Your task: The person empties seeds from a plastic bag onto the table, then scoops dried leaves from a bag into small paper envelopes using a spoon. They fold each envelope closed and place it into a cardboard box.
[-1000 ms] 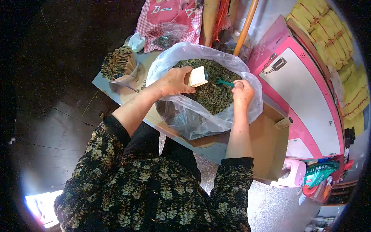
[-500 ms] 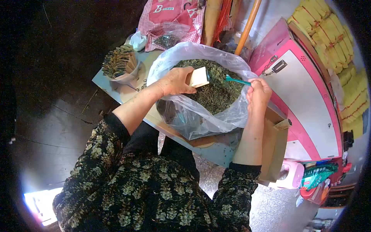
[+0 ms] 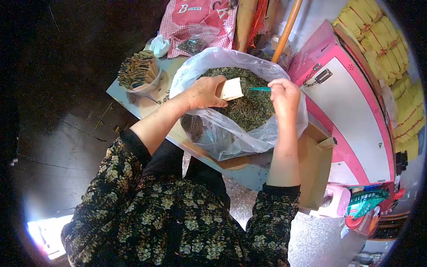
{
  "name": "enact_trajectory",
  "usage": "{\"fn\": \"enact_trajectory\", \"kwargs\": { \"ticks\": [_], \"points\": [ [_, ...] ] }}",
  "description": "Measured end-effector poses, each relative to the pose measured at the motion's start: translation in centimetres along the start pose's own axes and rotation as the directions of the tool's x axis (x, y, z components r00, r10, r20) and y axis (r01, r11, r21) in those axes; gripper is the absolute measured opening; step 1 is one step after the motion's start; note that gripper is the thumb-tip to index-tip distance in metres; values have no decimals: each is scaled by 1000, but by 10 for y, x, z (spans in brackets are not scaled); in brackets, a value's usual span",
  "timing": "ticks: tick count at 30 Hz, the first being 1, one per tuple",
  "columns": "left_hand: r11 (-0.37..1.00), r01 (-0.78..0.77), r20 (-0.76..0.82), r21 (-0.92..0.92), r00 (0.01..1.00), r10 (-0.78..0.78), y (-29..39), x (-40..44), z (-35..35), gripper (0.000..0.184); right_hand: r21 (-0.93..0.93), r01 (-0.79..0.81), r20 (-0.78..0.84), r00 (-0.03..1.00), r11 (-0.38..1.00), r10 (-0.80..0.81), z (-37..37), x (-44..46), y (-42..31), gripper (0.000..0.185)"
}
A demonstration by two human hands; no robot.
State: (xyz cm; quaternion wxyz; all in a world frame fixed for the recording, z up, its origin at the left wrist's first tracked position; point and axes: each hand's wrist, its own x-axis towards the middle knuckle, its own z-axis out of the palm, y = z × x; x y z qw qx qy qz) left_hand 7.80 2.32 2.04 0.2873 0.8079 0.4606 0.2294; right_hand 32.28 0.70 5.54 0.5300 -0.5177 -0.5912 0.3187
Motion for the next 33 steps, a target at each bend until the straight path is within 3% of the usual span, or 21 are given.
{"fn": "enact_trajectory", "kwargs": {
  "ticks": [1,2,4,6,8,10,12,14,16,18,20,24,26,31,33],
  "points": [
    [1000,-5,-6,-2,1000,5,0,0,0,53,-70,114,18,993,991,-113,4,0,0,16],
    [1000,-4,-5,-1,1000,4,0,0,1,53,-69,113,18,994,991,-112,7,-2,0,16],
    [1000,1,-28,0,1000,-1,-1,0,2,52,-316,310,75,950,897,-302,21,-12,-24,14],
    [1000,10,-21,-11,1000,-11,-1,0,2,52,-404,371,104,927,836,-361,32,-22,-47,8],
    [1000,20,-15,-23,1000,-20,-1,0,3,52,-440,607,194,784,662,-590,36,-24,-53,6],
    [1000,11,-23,-10,1000,-11,-1,-1,3,52,-465,575,203,809,673,-552,30,-26,-57,6],
    [1000,11,-27,-14,1000,-11,-1,-2,2,52,-503,485,108,856,715,-505,17,-24,-55,7],
    [1000,10,-35,-15,999,-11,-1,-3,1,52,-439,438,64,886,785,-459,3,-22,-50,8],
    [1000,23,-22,1,1000,-23,-2,-3,1,53,-449,338,-92,903,827,-419,-15,-19,-40,9],
    [1000,26,-17,-3,1000,-26,-1,-3,0,53,-460,335,-135,889,822,-438,-27,-16,-23,10],
    [999,31,-10,-6,999,-31,-1,-4,1,54,-634,196,-186,901,748,-393,-31,-15,-1,12],
    [1000,27,-27,6,999,-27,-3,-6,1,53,-696,232,-90,911,680,-403,-7,-22,38,15],
    [1000,19,-34,13,999,-18,-2,-6,1,53,-348,-79,-229,973,934,-3,3,-20,54,16],
    [1000,-3,-47,23,999,4,-3,-2,3,50,-129,-212,-333,930,969,159,-6,-14,52,16],
    [1000,2,-45,20,999,-2,-4,-1,4,50,74,-296,-359,883,952,303,-16,-16,42,16]
  ]
}}
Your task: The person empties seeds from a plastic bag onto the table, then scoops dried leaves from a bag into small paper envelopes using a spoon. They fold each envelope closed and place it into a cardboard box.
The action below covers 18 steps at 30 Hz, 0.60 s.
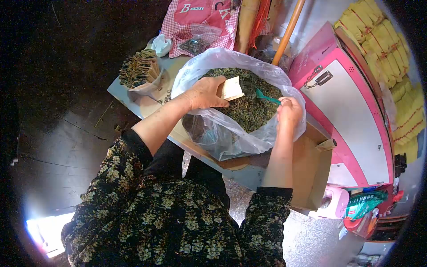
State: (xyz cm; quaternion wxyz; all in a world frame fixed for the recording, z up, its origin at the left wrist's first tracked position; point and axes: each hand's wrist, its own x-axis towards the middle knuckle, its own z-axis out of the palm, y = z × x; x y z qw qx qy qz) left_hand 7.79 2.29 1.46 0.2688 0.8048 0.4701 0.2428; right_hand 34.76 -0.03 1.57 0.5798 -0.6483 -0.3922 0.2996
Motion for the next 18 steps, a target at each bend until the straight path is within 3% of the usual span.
{"fn": "enact_trajectory", "kwargs": {
  "ticks": [4,10,13,16,18],
  "points": [
    [1000,-9,-7,4,1000,9,-1,1,0,50,35,36,-33,999,999,-35,-13,11,-9,15],
    [1000,6,7,-7,1000,-6,1,0,-2,51,206,109,85,988,973,-129,-16,2,-40,15],
    [1000,14,24,-27,1000,-14,1,-2,-3,51,194,115,160,976,974,-147,-8,-8,-52,15],
    [1000,11,17,-12,1000,-11,-1,-5,-4,52,58,180,188,964,982,-188,8,-22,-56,15],
    [1000,19,34,-22,999,-18,-1,-6,-5,53,-62,417,291,877,907,-383,20,-30,-56,14]
  ]
}}
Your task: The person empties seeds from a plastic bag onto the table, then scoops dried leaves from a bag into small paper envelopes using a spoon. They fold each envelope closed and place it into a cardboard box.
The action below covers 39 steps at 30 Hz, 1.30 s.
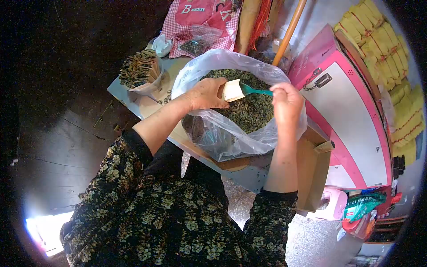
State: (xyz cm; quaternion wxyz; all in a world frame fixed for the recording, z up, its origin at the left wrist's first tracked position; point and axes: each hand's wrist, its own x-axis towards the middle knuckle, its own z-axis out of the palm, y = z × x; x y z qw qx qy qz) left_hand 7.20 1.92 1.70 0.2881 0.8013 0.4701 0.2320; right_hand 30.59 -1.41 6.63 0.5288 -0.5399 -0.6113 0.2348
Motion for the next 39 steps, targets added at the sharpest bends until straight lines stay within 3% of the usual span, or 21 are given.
{"fn": "enact_trajectory", "kwargs": {
  "ticks": [1,2,4,6,8,10,11,15,17,18,19,21,26,28,31,39],
  "points": [
    [1000,8,15,-10,1000,-8,1,0,-1,53,-98,144,45,989,985,-140,5,-1,-3,12],
    [1000,9,16,-9,1000,-9,0,-1,0,53,-96,142,45,989,985,-139,9,-4,-6,12],
    [999,-9,-36,-33,999,8,-3,-1,2,53,-275,341,94,940,899,-328,19,-15,-30,11],
    [1000,-10,-37,-28,999,9,-2,-2,2,53,-321,434,107,900,842,-423,20,-19,-37,10],
    [1000,-7,-39,-25,999,6,-2,-4,0,52,-350,596,142,796,722,-589,16,-19,-40,10],
    [1000,0,-22,-28,1000,-1,-2,-4,-1,52,-338,516,24,841,787,-541,4,-15,-29,10],
    [1000,1,-23,-31,1000,-2,-2,-4,-1,52,-277,261,-45,958,925,-284,-7,-17,-27,6],
    [999,4,-10,-33,1000,-4,-1,-5,-1,52,-284,163,-168,962,945,-216,-30,-5,17,9],
    [1000,3,-9,-13,1000,-3,-2,-5,-1,52,-570,108,-191,947,814,-258,-21,-8,32,14],
    [1000,-21,-39,-21,999,20,-5,-4,2,50,-700,180,-143,913,691,-382,-15,-9,48,14],
    [999,-44,-66,-29,997,42,-5,-4,3,49,-700,179,-142,914,691,-381,-9,-11,59,14],
    [999,-34,-59,-33,998,32,-4,-3,2,49,-342,25,-113,991,939,-68,5,-13,77,13],
    [999,-39,-60,-30,997,38,-7,-2,5,49,-112,-187,-233,960,976,157,0,-6,87,14],
    [998,-52,-77,-19,996,50,-7,-1,5,49,120,-309,-234,915,943,330,-6,-7,70,15],
    [1000,7,-7,-19,1000,-7,-1,-2,0,53,192,-335,-255,891,922,377,-15,-7,50,15],
    [999,-42,-65,-18,997,41,-6,-2,4,50,286,-210,-215,937,935,276,-30,3,26,14]
  ]
}}
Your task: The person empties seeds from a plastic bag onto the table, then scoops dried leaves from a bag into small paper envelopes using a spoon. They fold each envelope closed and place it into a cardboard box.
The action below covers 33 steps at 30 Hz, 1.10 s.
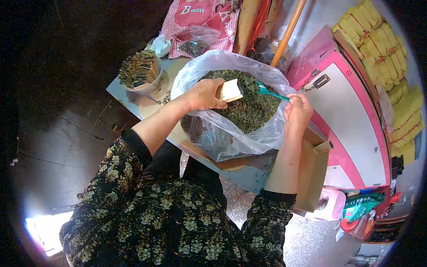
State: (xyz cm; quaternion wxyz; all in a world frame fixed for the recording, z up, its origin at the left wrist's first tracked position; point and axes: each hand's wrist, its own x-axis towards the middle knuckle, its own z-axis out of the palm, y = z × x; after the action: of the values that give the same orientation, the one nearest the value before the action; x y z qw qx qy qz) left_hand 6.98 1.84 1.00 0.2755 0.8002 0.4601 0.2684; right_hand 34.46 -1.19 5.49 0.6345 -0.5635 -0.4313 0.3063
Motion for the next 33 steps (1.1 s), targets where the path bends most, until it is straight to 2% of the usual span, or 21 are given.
{"fn": "enact_trajectory", "kwargs": {
  "ticks": [2,4,5,7,9,11,12,13,15,17,18,19,21,23,24,25,27,28,29,31,33],
  "points": [
    [1000,10,11,2,1000,-10,1,0,0,50,3,15,47,999,1000,-15,4,-3,-6,14],
    [1000,10,1,10,1000,-10,1,-1,0,51,-34,103,166,981,994,-96,12,-10,-11,14],
    [1000,10,1,10,1000,-10,1,0,0,51,-33,103,165,982,994,-96,17,-12,-11,14],
    [1000,22,19,0,1000,-22,2,-1,-1,52,-210,307,236,937,928,-257,30,-19,-12,15],
    [1000,23,26,4,999,-23,2,-1,-3,53,-224,361,276,914,905,-296,38,-26,-16,15],
    [1000,25,40,7,999,-25,3,-1,-1,54,-337,572,341,814,748,-470,45,-33,-15,14],
    [1000,27,30,6,999,-27,2,0,0,54,-358,631,376,772,688,-512,49,-43,-25,12],
    [1000,29,22,3,999,-29,1,1,1,54,-358,632,376,771,687,-514,48,-44,-29,12],
    [1000,26,12,-2,1000,-26,0,0,2,52,-328,798,403,602,505,-689,47,-47,-32,11],
    [1000,26,-2,-8,1000,-26,0,-1,2,50,-423,664,231,737,616,-635,34,-44,-29,9],
    [999,31,6,-14,999,-31,1,-3,1,50,-411,509,128,853,756,-505,24,-39,-24,9],
    [999,37,14,-19,999,-37,1,-4,-1,50,-408,513,131,852,755,-507,14,-31,-15,9],
    [999,31,1,-19,1000,-31,0,-5,0,50,-492,252,-30,951,833,-306,-2,-20,11,10],
    [1000,23,-12,-19,1000,-23,-2,-7,3,50,-636,239,35,959,734,-283,-7,-23,46,11],
    [998,-7,-69,-63,998,2,-1,-8,6,51,-697,394,197,909,599,-368,-19,-6,90,15],
    [994,-40,-130,-103,991,26,1,-11,6,52,-696,398,198,906,597,-374,-13,-15,78,15],
    [986,-77,-193,-146,980,48,11,-15,5,53,-795,343,289,939,500,-185,2,-39,53,13],
    [975,-113,-250,-192,966,63,18,-17,6,54,-743,468,289,869,479,-401,10,-44,43,18],
    [978,-99,-252,-181,966,51,21,-16,8,56,-745,466,288,871,477,-399,22,-51,24,18],
    [974,-93,-249,-205,968,40,25,-17,15,56,-378,656,246,751,653,-612,47,-63,-10,23],
    [956,-131,-256,-264,965,62,31,-15,19,59,-250,636,496,732,730,-468,59,-64,-13,26]
  ]
}}
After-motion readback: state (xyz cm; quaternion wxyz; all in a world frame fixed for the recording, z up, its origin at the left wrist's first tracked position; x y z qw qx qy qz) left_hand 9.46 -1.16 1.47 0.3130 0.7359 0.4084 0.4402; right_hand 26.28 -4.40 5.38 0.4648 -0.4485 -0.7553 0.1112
